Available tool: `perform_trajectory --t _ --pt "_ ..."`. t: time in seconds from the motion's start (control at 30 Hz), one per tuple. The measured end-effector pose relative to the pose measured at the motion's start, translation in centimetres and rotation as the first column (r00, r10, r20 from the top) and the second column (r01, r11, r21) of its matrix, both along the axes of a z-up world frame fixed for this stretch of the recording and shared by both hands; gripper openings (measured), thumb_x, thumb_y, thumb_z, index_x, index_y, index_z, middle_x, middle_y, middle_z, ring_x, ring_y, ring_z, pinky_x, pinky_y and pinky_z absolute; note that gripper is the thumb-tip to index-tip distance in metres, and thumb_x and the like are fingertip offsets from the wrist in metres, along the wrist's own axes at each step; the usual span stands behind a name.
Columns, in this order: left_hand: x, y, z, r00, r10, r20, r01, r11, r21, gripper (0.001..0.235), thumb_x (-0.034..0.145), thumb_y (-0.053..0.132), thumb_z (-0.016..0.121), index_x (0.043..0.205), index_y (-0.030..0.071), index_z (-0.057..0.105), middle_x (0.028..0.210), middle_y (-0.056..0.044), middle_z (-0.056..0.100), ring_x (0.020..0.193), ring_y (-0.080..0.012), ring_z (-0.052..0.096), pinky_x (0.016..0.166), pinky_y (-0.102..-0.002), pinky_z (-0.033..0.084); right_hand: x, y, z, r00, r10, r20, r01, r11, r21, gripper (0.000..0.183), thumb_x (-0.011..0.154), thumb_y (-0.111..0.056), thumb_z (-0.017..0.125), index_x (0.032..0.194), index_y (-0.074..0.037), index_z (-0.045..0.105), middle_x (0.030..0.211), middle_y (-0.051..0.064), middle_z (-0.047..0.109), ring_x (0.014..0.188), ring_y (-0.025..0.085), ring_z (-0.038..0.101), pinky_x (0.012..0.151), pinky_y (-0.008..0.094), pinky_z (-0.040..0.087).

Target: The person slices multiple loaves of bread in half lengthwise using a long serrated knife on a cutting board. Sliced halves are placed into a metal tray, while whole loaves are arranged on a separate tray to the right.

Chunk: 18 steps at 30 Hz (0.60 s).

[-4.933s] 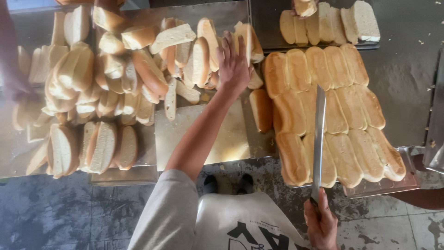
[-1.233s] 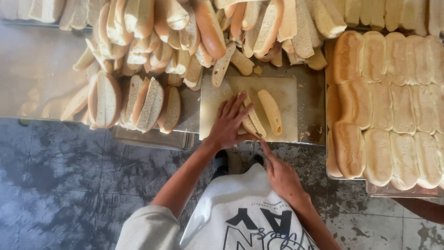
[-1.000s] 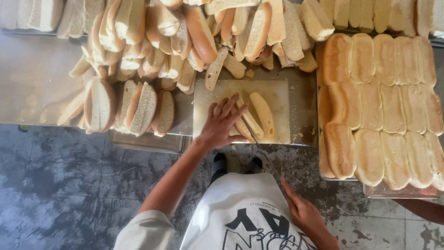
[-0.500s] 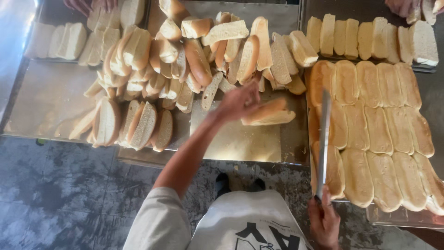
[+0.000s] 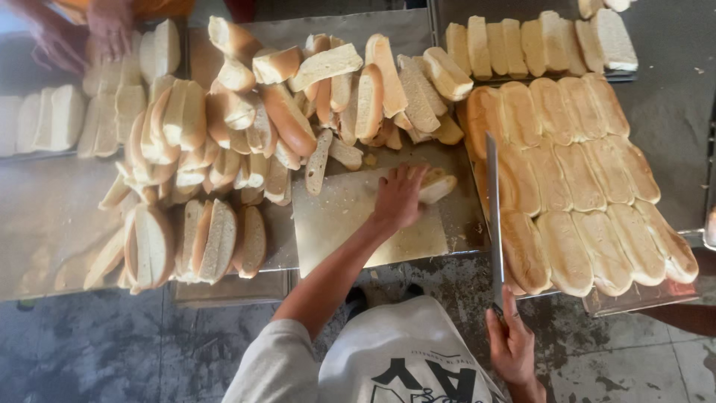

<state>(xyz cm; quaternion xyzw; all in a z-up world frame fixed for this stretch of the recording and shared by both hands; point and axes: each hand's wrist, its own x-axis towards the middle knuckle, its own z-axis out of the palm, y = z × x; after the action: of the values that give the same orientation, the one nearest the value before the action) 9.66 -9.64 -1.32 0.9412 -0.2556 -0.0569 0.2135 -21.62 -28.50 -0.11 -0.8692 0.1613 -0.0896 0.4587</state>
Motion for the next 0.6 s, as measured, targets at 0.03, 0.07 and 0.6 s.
perform_trajectory --t 0.03,0.07,0.6 --pt "-0.1 0.0 0.1 0.998 -0.018 -0.064 0.016 1.000 -0.025 0.108 0.065 0.036 0.094 0.153 0.015 0.036 0.140 -0.024 0.053 0.119 -0.0418 0.058 0.091 -0.061 0.054 -0.2 0.3 0.0 1.000 -0.004 -0.018 0.005 1.000 0.028 0.068 0.095 -0.006 0.061 0.159 -0.007 0.037 0.055 -0.002 0.052 0.047 0.003 0.042 0.041 0.024 0.035" --pt "-0.2 0.2 0.4 0.991 -0.037 -0.127 0.031 0.998 -0.050 0.108 0.067 0.030 0.092 0.157 0.015 0.035 0.138 -0.023 0.056 0.113 -0.0392 0.063 0.087 -0.057 0.058 -0.5 0.6 0.1 1.000 -0.017 -0.015 0.017 1.000 0.017 0.068 0.095 -0.006 0.061 0.158 -0.008 0.037 0.055 -0.002 0.051 0.047 0.003 0.042 0.042 0.024 0.035" --pt "15.6 -6.5 6.6 0.969 0.247 0.005 -0.247 0.969 -0.027 0.091 0.087 0.036 0.074 0.159 0.012 0.025 0.155 -0.028 0.030 0.140 -0.0421 0.035 0.107 -0.060 0.036 -3.0 -2.0 1.0 0.975 -0.222 0.030 0.213 0.961 0.179 0.071 0.095 -0.005 0.060 0.162 -0.011 0.036 0.064 -0.004 0.051 0.055 0.004 0.045 0.049 0.023 0.040"
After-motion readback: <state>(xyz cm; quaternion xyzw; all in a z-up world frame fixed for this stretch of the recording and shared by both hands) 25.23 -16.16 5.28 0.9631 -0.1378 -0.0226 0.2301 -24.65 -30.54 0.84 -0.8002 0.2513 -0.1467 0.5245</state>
